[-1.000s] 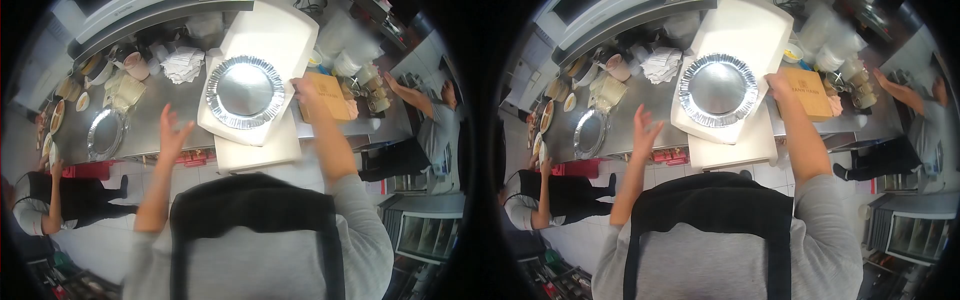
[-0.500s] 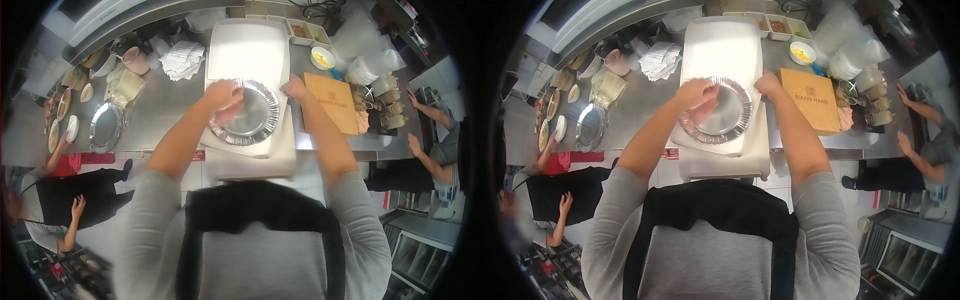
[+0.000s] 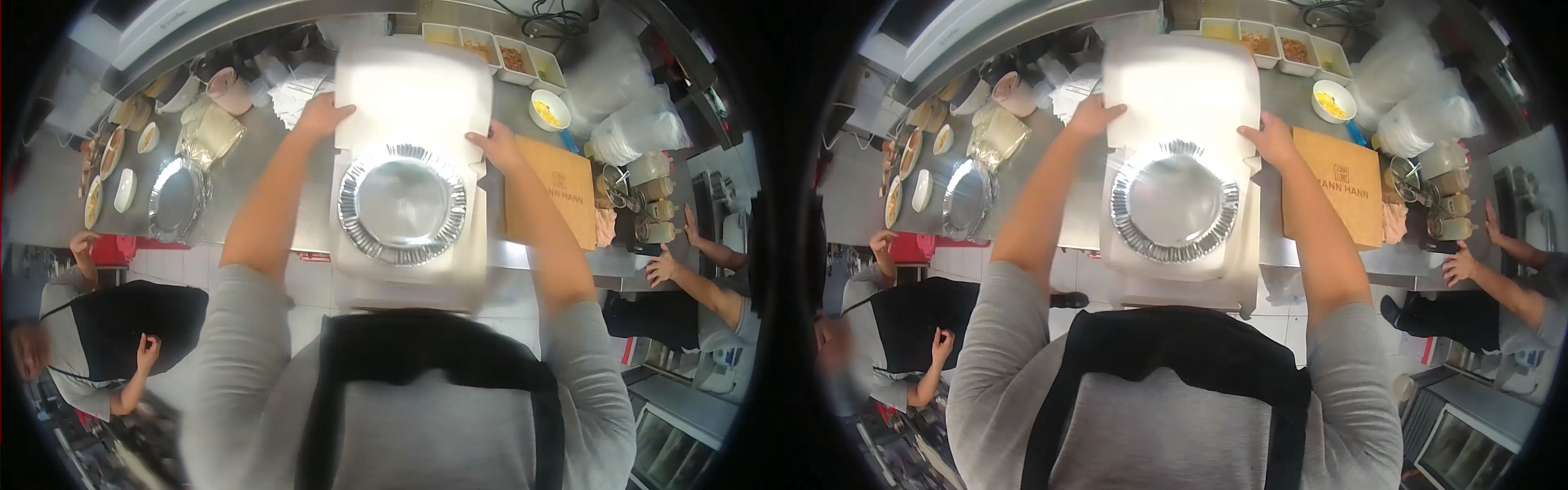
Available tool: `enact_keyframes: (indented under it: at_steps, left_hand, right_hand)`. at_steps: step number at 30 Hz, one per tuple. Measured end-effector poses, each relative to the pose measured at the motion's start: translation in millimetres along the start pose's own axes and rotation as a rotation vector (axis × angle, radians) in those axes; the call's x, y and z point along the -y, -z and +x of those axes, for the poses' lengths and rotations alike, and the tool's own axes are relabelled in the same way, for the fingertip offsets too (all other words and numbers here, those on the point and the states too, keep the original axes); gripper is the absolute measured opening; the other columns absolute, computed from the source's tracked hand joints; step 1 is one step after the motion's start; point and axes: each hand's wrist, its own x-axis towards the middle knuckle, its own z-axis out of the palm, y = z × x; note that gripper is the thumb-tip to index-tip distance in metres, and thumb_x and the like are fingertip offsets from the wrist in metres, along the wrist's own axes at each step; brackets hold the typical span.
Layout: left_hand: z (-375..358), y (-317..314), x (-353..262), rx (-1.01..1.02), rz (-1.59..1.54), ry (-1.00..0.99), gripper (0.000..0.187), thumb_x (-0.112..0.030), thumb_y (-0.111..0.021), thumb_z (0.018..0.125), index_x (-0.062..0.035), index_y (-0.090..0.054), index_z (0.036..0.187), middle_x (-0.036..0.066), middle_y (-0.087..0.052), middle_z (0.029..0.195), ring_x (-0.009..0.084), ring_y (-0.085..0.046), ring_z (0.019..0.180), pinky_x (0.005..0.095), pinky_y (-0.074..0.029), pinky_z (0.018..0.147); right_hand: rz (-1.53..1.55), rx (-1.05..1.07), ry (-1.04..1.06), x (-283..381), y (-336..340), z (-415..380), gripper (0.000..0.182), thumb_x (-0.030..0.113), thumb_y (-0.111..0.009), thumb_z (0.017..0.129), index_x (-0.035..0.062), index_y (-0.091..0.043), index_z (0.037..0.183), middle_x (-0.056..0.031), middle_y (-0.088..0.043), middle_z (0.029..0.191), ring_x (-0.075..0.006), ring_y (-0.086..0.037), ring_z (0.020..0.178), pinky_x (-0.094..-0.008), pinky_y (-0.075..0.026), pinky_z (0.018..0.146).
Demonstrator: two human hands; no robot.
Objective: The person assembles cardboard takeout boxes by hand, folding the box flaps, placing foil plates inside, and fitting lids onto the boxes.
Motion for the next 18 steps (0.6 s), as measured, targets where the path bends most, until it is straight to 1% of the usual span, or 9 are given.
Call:
enact_keyframes:
  at_steps: [3,4,6,7,9,10,13,15,18]
  left_hand:
    - [-37.8,8.4,-7.6,-0.055,-0.097,-0.167,0.043,-0.033,-0.066,0.085,-0.0018,-0.063,0.115,0.016,-0.07,0.102,0.0277,-0.067,0.094,0.0366,-0.051,0.083]
    - [-44.2,3.2,-0.1,-0.05,-0.039,-0.227,0.043,-0.034,-0.064,0.087,-0.004,-0.062,0.117,0.017,-0.069,0.105,0.0319,-0.065,0.098,0.0379,-0.05,0.085]
    - [-53.6,-4.7,5.3,-0.009,0.121,-0.156,0.043,-0.035,-0.063,0.088,-0.0056,-0.061,0.119,0.019,-0.067,0.107,0.0347,-0.063,0.1,0.039,-0.049,0.085]
    - [-52.6,-5.2,6.0,0.003,0.202,-0.128,0.043,-0.036,-0.062,0.089,-0.0064,-0.061,0.12,0.02,-0.067,0.108,0.0361,-0.062,0.101,0.0396,-0.049,0.086]
    - [-54.7,-8.1,12.3,0.004,0.234,-0.117,0.038,-0.031,-0.064,0.089,-0.0043,-0.062,0.117,0.017,-0.068,0.104,0.0321,-0.065,0.094,0.038,-0.05,0.083]
    - [-56.9,-10.3,17.0,0.005,0.249,-0.11,0.036,-0.028,-0.065,0.089,-0.0032,-0.063,0.115,0.016,-0.069,0.102,0.0301,-0.066,0.09,0.0372,-0.05,0.082]
    - [-61.5,-15.1,37.0,-0.013,0.16,-0.189,0.036,-0.03,-0.062,0.091,-0.0015,-0.063,0.112,0.016,-0.07,0.099,0.0311,-0.066,0.091,0.0378,-0.05,0.082]
    - [-63.2,-23.5,51.4,-0.002,0.202,-0.118,0.036,-0.033,-0.058,0.093,-0.0014,-0.064,0.111,0.016,-0.07,0.097,0.0298,-0.067,0.09,0.0374,-0.05,0.081]
    - [-62.9,-29.0,63.8,0.083,0.171,-0.04,0.044,-0.04,-0.052,0.094,0.0001,-0.065,0.106,0.017,-0.07,0.093,0.0275,-0.067,0.085,0.0373,-0.05,0.078]
  right_hand:
    - [-0.046,-0.006,0.187,33.6,5.1,-40.3,0.037,0.02,-0.067,0.084,-0.003,-0.062,0.112,-0.0177,-0.069,0.101,-0.0287,-0.067,0.09,-0.0368,-0.052,0.081]
    - [-0.162,0.009,0.176,35.0,3.2,-43.2,0.036,0.02,-0.065,0.084,-0.0026,-0.062,0.112,-0.0191,-0.069,0.102,-0.0313,-0.066,0.093,-0.038,-0.051,0.083]
    - [-0.398,0.055,0.158,36.9,-1.3,-49.2,0.035,0.019,-0.063,0.085,-0.0018,-0.061,0.113,-0.0219,-0.067,0.103,-0.0365,-0.064,0.097,-0.0404,-0.05,0.086]
    - [-0.417,0.044,0.165,38.0,-2.6,-45.5,0.036,0.019,-0.063,0.084,-0.0015,-0.06,0.113,-0.0228,-0.066,0.104,-0.0383,-0.063,0.098,-0.0413,-0.049,0.086]
    - [-0.455,0.027,0.174,37.1,-6.7,-42.7,0.036,0.019,-0.062,0.084,-0.001,-0.059,0.113,-0.0244,-0.065,0.105,-0.0419,-0.06,0.1,-0.0429,-0.048,0.088]
    - [-0.434,0.055,0.171,37.1,-6.1,-44.0,0.037,0.019,-0.062,0.083,-0.0011,-0.059,0.114,-0.0243,-0.065,0.105,-0.0418,-0.06,0.1,-0.0429,-0.048,0.088]
    - [-0.409,0.102,0.198,40.5,-2.8,-51.3,0.038,0.017,-0.061,0.082,-0.0012,-0.059,0.115,-0.0239,-0.065,0.105,-0.0415,-0.06,0.101,-0.0428,-0.048,0.089]
    - [-0.425,0.078,0.269,42.8,-9.2,-60.6,0.039,0.017,-0.06,0.081,-0.0013,-0.058,0.115,-0.024,-0.065,0.105,-0.0415,-0.06,0.101,-0.0427,-0.048,0.09]
    - [-0.358,0.001,0.247,41.8,-22.7,-68.1,0.039,0.015,-0.058,0.08,-0.0008,-0.059,0.116,-0.0248,-0.065,0.104,-0.0421,-0.059,0.104,-0.0423,-0.047,0.092]
